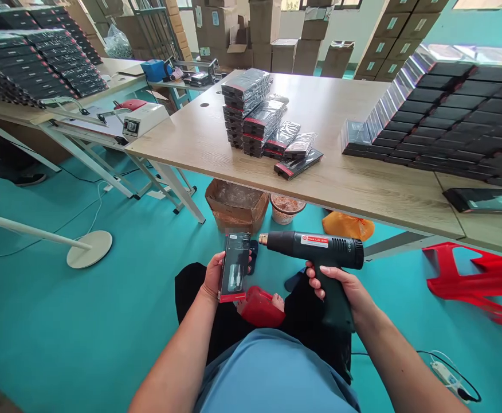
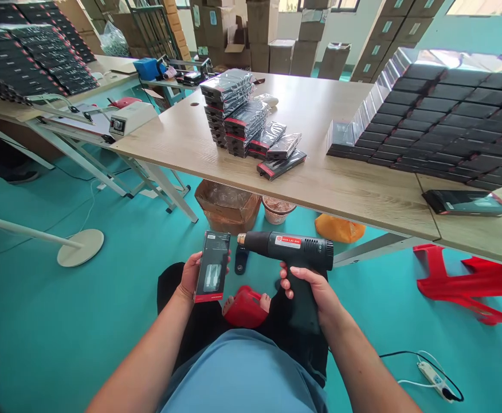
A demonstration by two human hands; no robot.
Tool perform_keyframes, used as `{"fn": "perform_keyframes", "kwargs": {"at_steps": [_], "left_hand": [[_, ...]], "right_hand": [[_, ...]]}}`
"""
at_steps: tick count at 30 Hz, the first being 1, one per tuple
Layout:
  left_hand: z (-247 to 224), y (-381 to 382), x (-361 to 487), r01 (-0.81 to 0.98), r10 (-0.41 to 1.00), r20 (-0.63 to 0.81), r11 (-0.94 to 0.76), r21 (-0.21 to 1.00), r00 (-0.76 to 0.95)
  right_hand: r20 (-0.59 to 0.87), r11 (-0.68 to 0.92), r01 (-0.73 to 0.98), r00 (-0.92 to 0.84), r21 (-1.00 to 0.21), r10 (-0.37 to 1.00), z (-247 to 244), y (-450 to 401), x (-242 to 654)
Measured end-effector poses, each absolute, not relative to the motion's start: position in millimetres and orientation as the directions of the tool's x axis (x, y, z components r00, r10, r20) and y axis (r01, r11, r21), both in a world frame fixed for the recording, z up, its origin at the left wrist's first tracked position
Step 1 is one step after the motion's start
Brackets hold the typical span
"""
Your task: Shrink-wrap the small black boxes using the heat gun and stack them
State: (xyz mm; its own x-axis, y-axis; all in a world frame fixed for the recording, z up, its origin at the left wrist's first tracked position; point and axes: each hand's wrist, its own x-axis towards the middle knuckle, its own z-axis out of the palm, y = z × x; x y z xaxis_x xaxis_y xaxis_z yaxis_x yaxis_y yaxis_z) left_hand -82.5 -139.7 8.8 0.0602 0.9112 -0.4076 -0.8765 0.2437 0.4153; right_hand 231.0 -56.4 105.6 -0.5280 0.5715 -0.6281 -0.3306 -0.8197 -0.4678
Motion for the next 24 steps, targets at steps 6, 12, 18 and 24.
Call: {"fn": "perform_keyframes", "kwargs": {"at_steps": [6,12,18,24], "left_hand": [[11,-139,-82,-0.844,0.874,-0.479,0.313,0.436,0.077],[15,-137,-82,-0.818,0.855,-0.495,0.39,0.423,0.152],[11,-130,-79,-0.827,0.813,-0.579,0.37,0.423,0.067],[13,-130,-80,-0.848,0.804,-0.594,0.343,0.405,0.041]], "right_hand": [[-0.608,-0.823,-0.318,-0.559,-0.471,0.564,104,-54,224],[-0.613,-0.81,-0.288,-0.538,-0.511,0.578,107,-52,218],[-0.487,-0.665,0.003,-0.684,-0.746,0.543,128,-57,208],[-0.384,-0.36,0.184,-0.676,-0.914,0.629,149,-53,191]]}}
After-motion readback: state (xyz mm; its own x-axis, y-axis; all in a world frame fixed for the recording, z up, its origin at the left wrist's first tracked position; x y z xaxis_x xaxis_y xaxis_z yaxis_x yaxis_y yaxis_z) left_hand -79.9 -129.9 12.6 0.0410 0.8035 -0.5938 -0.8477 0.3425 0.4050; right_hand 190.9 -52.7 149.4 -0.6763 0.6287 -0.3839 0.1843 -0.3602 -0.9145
